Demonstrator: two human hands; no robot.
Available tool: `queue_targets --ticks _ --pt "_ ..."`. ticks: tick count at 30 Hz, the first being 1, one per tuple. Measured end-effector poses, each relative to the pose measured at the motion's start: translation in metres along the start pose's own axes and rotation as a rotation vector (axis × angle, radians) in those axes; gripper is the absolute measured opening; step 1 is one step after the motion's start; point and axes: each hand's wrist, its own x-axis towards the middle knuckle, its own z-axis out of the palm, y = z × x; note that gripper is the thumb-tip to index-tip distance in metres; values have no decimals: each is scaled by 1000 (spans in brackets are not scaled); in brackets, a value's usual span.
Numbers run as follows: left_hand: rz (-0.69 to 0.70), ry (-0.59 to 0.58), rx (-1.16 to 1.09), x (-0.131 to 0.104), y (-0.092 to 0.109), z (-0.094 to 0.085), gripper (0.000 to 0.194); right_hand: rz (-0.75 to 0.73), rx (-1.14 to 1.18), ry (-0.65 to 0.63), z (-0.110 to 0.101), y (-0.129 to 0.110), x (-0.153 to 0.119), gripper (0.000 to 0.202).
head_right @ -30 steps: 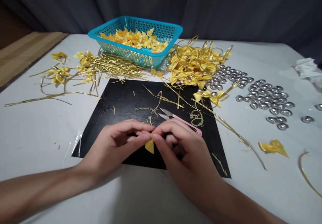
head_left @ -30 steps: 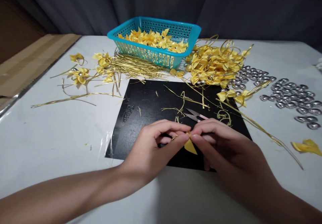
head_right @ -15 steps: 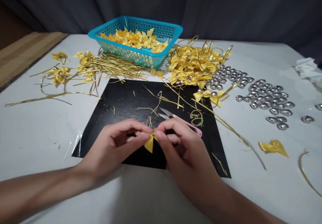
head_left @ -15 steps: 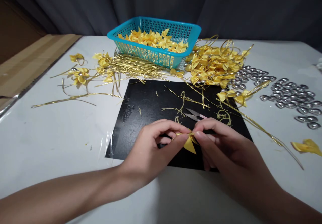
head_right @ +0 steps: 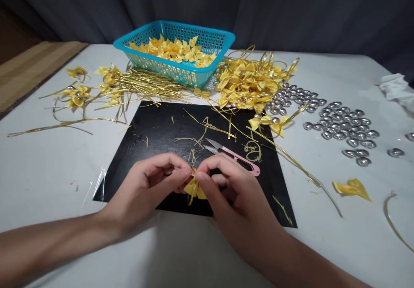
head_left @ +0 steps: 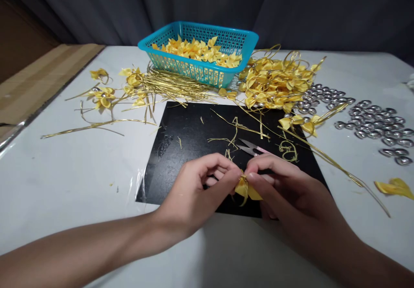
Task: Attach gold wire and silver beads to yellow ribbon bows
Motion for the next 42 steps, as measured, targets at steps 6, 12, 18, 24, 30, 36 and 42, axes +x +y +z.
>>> queue_targets --ticks 6,12,18,24,30,36,42 --pt "84 143 27 0 2 1 6 131 71 89 3 -8 -3 20" --pt "269 114 216 -4 1 -1 9 156 112 90 4 -8 -3 19" --pt "275 134 197 -3 -2 -1 10 143 100 122 4 -8 -2 17" --pt "235 186 165 0 -3 1 8 135 84 105 3 -7 -3 18" --pt "242 169 261 1 -3 -2 4 137 83 50 -1 -6 0 19" --pt "192 172 271 2 -1 0 6 122 71 21 -5 -2 0 20" --pt "239 205 224 -5 -2 2 5 119 57 36 -3 -2 0 19"
